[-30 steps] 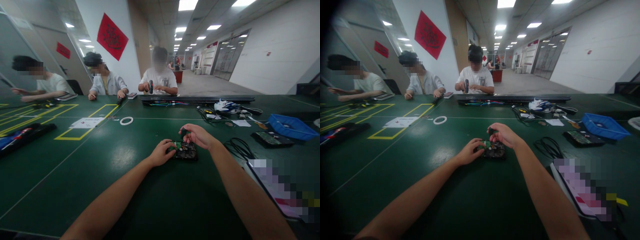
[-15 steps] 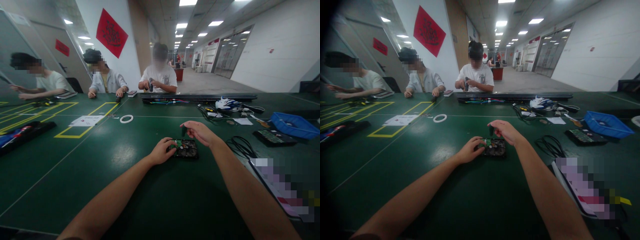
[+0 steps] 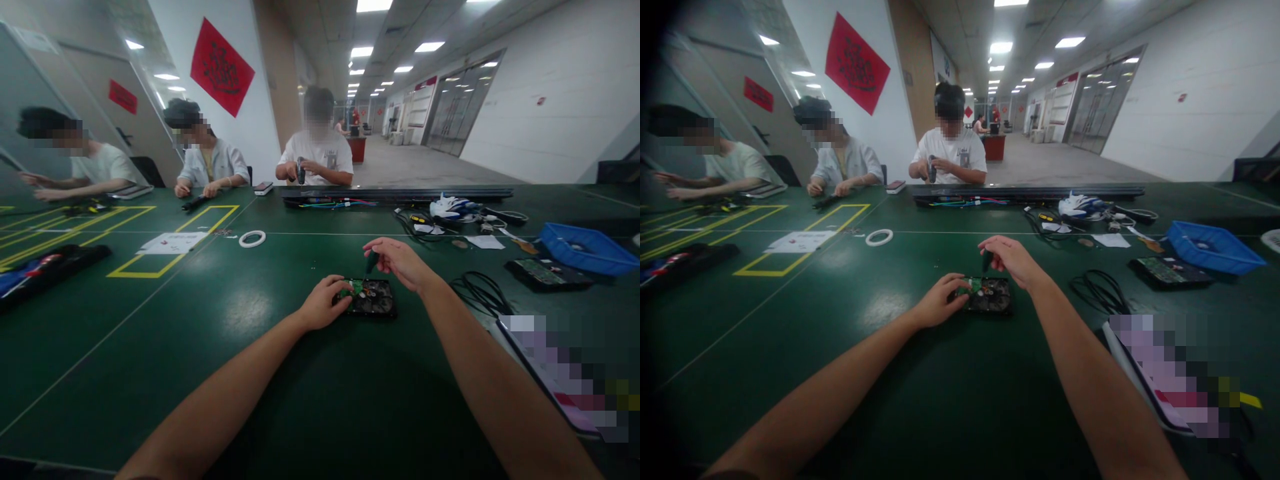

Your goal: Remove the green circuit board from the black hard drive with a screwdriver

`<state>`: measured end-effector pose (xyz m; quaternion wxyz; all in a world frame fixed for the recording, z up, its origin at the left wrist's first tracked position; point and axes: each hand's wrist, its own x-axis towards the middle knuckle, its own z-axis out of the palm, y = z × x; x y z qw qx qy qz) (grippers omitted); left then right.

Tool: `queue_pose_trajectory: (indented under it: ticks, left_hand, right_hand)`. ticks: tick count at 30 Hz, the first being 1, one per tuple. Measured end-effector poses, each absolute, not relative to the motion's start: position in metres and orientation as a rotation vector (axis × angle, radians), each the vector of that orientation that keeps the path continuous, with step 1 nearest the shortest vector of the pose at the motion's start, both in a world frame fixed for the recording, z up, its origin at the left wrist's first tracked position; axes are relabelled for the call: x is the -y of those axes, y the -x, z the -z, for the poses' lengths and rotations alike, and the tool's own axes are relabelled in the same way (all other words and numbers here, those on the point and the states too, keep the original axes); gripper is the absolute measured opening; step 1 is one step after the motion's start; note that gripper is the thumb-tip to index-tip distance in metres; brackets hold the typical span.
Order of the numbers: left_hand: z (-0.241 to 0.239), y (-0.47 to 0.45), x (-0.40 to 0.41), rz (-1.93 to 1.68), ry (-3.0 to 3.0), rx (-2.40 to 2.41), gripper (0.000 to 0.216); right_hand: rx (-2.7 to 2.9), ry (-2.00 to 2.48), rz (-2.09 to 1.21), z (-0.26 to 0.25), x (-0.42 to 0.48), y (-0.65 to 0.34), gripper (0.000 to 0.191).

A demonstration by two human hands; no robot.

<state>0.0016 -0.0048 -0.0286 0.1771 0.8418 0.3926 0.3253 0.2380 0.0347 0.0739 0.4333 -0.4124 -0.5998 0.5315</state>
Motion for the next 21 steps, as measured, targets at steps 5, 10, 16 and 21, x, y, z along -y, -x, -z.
queue_pose_trajectory:
  ticks: [5, 10, 16, 21]
  left_hand:
    - [0.0296, -0.0009, 0.0043, -0.914, -2.381, -1.116, 0.029]
    - [0.03, -0.001, 0.0039, -0.92, -2.387, -1.11, 0.029]
    - [0.0293, -0.0007, 0.004, -0.935, -2.39, -1.091, 0.029]
    - [0.0294, -0.0004, 0.0043, -0.914, -2.388, -1.104, 0.029]
  right_hand:
    - [1.532, 1.034, -1.312, -0.0728, -0.0358, -0.2395, 0.022]
    - [1.488, 1.041, -1.376, -0.0753, -0.0331, -0.2365, 0.018]
    - [1.461, 0.994, -1.526, -0.0788, -0.0309, -0.2393, 0.019]
    - [1.489, 0.999, -1.569, -0.0786, -0.0311, -0.2407, 0.024]
